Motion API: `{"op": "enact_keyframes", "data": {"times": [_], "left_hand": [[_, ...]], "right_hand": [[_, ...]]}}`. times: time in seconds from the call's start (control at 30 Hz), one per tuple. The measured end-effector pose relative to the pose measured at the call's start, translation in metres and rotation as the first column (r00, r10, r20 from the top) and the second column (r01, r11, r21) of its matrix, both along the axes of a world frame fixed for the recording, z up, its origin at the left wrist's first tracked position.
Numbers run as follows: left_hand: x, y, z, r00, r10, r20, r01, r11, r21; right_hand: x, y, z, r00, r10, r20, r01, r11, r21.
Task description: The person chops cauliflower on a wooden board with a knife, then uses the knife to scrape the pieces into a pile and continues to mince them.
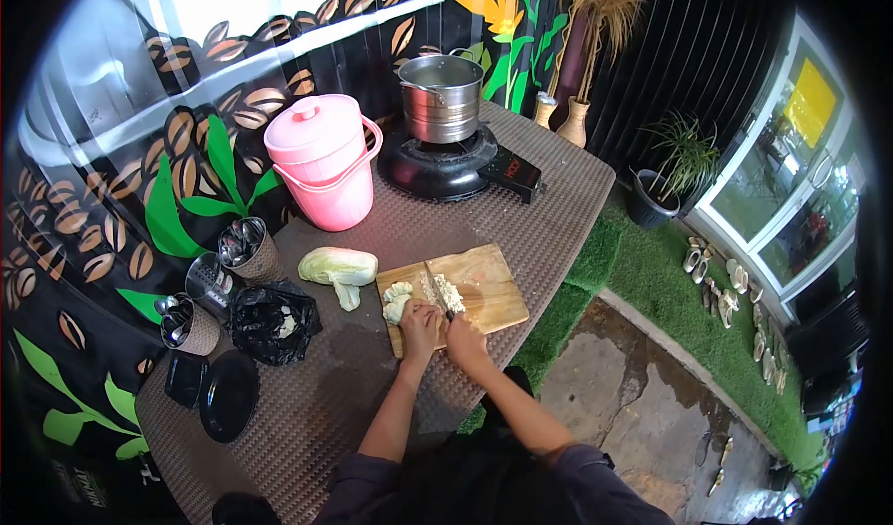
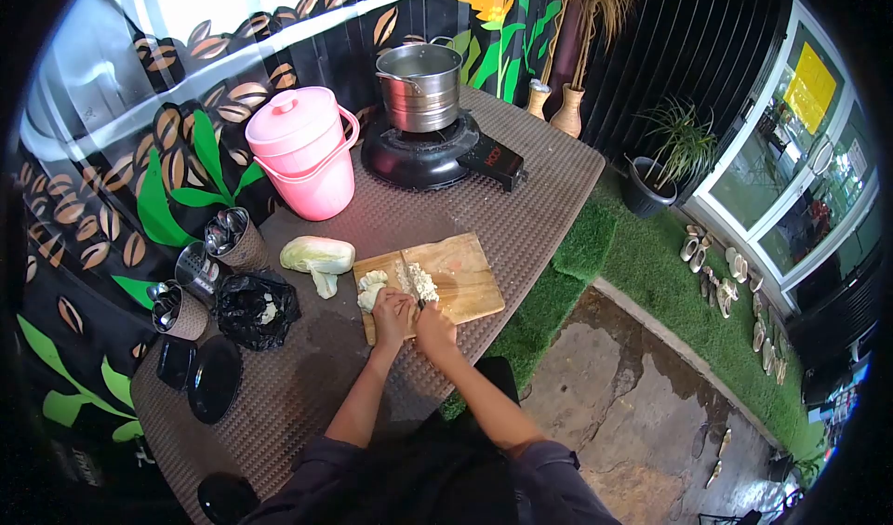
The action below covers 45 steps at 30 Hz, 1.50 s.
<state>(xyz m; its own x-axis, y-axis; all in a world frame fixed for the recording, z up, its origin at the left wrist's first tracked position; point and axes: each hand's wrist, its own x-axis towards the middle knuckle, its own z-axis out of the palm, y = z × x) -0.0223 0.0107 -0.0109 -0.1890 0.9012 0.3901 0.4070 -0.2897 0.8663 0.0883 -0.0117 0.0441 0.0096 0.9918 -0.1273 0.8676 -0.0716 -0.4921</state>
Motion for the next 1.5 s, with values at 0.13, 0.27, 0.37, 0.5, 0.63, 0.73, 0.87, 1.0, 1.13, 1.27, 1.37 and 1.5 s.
{"op": "enact_keyframes", "data": {"times": [0.13, 0.27, 0.37, 0.5, 0.63, 0.73, 0.87, 1.0, 1.13, 1.27, 1.37, 1.5], "left_hand": [[0.003, -0.006, 0.014, 0.999, -0.013, 0.032, 0.014, 1.000, -0.018], [0.009, -0.004, 0.011, 0.996, 0.051, -0.072, -0.052, 0.999, -0.002], [0.014, -0.002, 0.011, 0.992, 0.072, -0.105, -0.074, 0.997, -0.013], [0.019, 0.000, 0.019, 0.995, 0.059, -0.086, -0.061, 0.998, -0.019], [0.023, -0.005, 0.016, 0.996, 0.083, -0.010, -0.083, 0.997, -0.005], [0.023, -0.003, 0.008, 0.987, 0.130, -0.091, -0.125, 0.991, 0.056], [0.027, -0.008, 0.016, 0.979, 0.159, -0.125, -0.153, 0.987, 0.057], [0.026, -0.008, 0.019, 0.971, 0.155, -0.181, -0.144, 0.987, 0.074], [0.026, -0.008, 0.019, 0.968, 0.175, -0.182, -0.163, 0.984, 0.076], [0.024, -0.008, 0.013, 0.964, 0.167, -0.208, -0.142, 0.982, 0.127], [0.024, -0.012, 0.019, 0.970, 0.157, -0.184, -0.136, 0.983, 0.119], [0.023, -0.016, 0.017, 0.986, 0.071, -0.153, -0.055, 0.993, 0.103]], "right_hand": [[0.045, 0.019, 0.010, 0.977, 0.147, -0.152, -0.147, 0.989, 0.012], [0.074, 0.017, 0.009, 0.979, 0.115, -0.168, -0.109, 0.993, 0.047], [0.070, 0.010, 0.022, 0.998, 0.049, -0.037, -0.049, 0.999, -0.008], [0.054, 0.010, 0.014, 1.000, 0.029, 0.010, -0.029, 0.999, -0.031], [0.052, 0.003, 0.022, 0.999, 0.026, 0.021, -0.024, 0.997, -0.073], [0.043, -0.003, 0.005, 0.999, -0.045, 0.003, 0.045, 0.998, -0.047], [0.044, 0.009, 0.012, 0.999, -0.047, -0.008, 0.046, 0.996, -0.071], [0.041, -0.007, 0.019, 0.999, -0.015, 0.033, 0.017, 0.998, -0.063], [0.032, -0.001, 0.007, 0.998, -0.041, 0.037, 0.042, 0.999, -0.027], [0.049, 0.007, 0.019, 0.998, 0.063, 0.009, -0.063, 0.998, -0.029], [0.038, -0.006, 0.008, 0.998, -0.058, 0.022, 0.060, 0.994, -0.096], [0.043, 0.008, -0.013, 0.999, 0.023, 0.046, -0.026, 0.998, 0.065]]}}
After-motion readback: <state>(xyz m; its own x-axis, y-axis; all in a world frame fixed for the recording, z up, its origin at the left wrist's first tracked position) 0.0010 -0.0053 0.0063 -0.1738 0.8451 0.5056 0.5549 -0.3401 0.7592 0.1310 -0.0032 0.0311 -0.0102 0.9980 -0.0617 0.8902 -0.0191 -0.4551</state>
